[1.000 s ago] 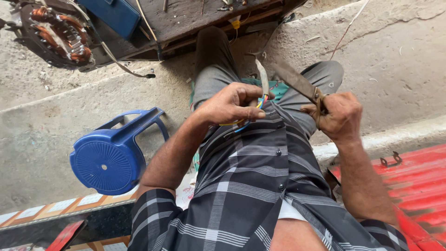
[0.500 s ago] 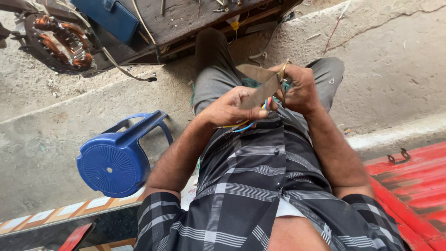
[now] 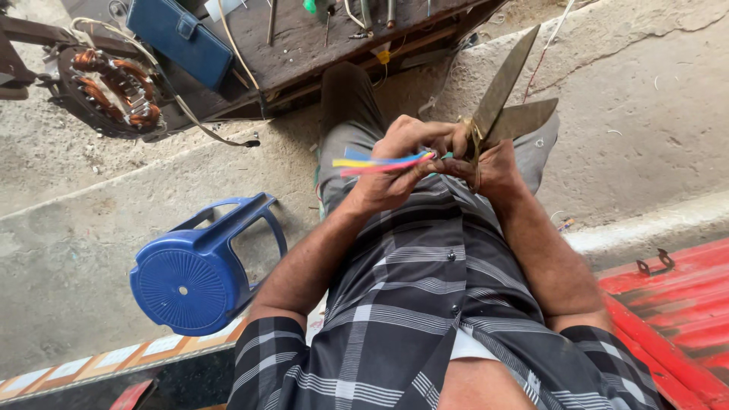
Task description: The person sits on the ground and uses shears to strip the outer insulation from a multi-colored electrical cable. They then separate the individual wires and trim the ends.
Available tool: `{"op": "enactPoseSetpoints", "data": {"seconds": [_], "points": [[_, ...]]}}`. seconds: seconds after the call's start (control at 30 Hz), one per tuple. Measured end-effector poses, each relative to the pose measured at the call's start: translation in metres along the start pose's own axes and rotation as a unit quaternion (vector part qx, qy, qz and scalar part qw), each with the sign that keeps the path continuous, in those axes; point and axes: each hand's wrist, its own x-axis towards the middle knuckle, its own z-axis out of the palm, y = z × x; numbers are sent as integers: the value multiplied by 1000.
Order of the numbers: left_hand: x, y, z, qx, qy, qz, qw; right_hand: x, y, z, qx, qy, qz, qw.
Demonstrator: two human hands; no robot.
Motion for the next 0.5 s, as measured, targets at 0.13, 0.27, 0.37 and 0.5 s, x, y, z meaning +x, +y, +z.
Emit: {"op": "enactPoseSetpoints", "data": {"seconds": [0.13,0.27,0.37,0.5], "points": [[-2,-13,7,-1,4,86,996,-8,-7,0,-85,37,1,996],[-5,-17,9,-166,-6,-136,977,-29,-23,-14,-213,55,-52,974],[-5,-10,6,-132,0,-41,990,-53,-28,-23,-267,99,-57,957],[5,-10,1,-180,-51,-50,981,-79,-28,-30,-188,130,-106,968]]}}
